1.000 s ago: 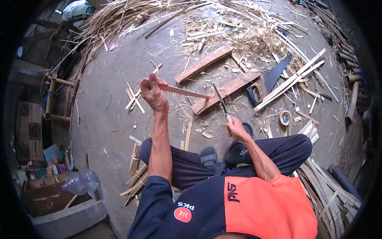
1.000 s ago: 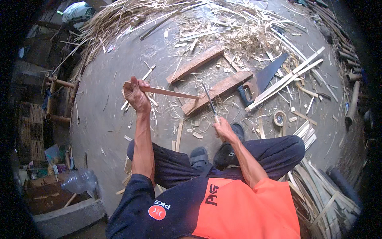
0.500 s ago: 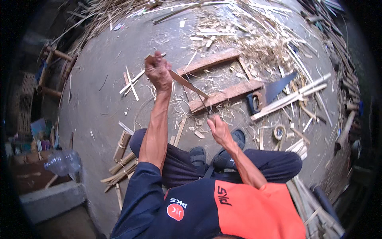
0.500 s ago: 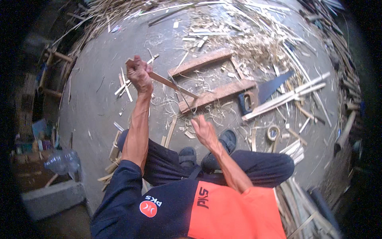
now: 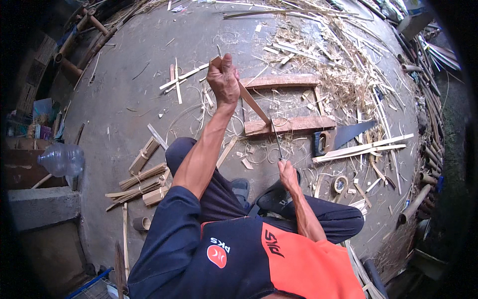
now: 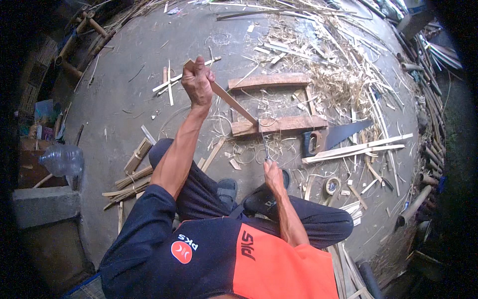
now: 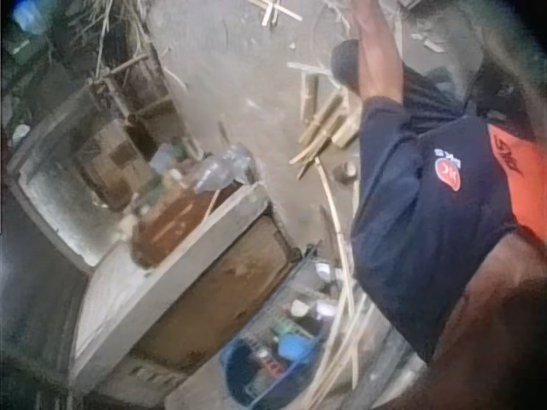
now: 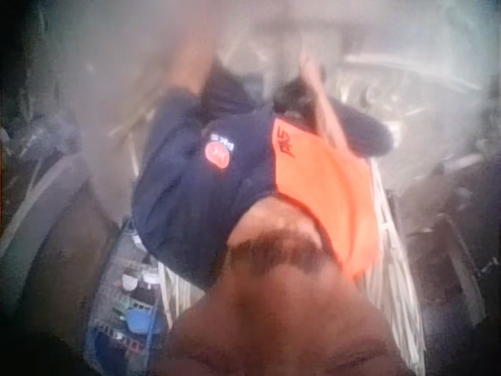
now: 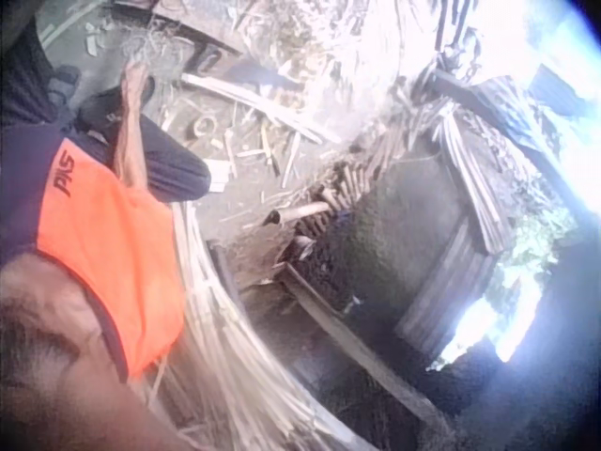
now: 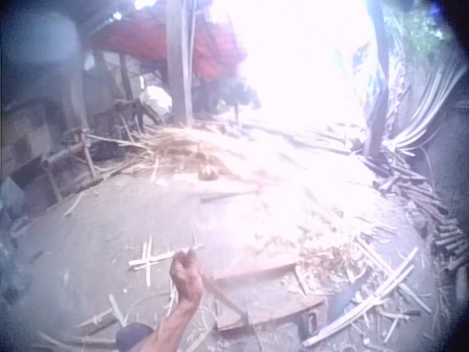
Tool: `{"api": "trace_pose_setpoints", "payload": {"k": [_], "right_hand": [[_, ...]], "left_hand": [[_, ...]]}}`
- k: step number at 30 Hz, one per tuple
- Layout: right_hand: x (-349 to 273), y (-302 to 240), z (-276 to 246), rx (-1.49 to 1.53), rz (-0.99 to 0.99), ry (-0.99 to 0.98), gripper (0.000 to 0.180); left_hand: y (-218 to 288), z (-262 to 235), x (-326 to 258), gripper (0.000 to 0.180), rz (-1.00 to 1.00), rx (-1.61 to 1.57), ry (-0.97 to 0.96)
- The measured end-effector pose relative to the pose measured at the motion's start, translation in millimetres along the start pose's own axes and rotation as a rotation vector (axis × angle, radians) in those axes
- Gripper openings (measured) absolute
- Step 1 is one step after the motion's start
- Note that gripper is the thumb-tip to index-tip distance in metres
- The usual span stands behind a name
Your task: The person sits on the floor and uses a knife to shave and shape thin bamboo strips. They repeatedly smooth the edges and surfaces of the strips, then bundle them together and tie the bundle with a thin strip of bamboo.
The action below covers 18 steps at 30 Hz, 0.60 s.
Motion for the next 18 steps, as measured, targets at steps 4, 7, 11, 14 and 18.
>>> {"api": "trace_pose_setpoints", "payload": {"k": [4,7,11,14,18], "right_hand": [[-1.2,-32.2,-2.8,0.286,0.012,-0.097,0.032],[-16.4,-86.1,-28.0,0.212,-0.18,0.004,0.03],[-6.3,-81.5,-27.2,0.077,-0.126,-0.029,0.027],[-17.9,-106.1,-46.0,0.029,-0.246,-0.01,0.029],[3.7,-28.5,-6.8,-0.066,-0.062,-0.05,0.034]], "left_hand": [[7.1,-16.9,-12.8,0.03,0.074,0.032,0.151],[9.5,-25.5,-13.8,0.03,0.094,0.066,0.211],[7.2,-42.4,-6.4,0.031,0.07,0.014,0.298],[7.8,-61.9,-3.4,0.032,0.055,0.072,0.329],[8.5,-44.4,-5.7,0.032,0.065,0.02,0.286]]}}
Point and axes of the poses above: each hand's wrist, its own x-axis towards the middle knuckle, its own z-axis out of the palm, y = z × x, the point moved 1 cm from there along x, towards the middle knuckle, and after that the axes turned 10 degrees about -x, right-handed, at the moved point
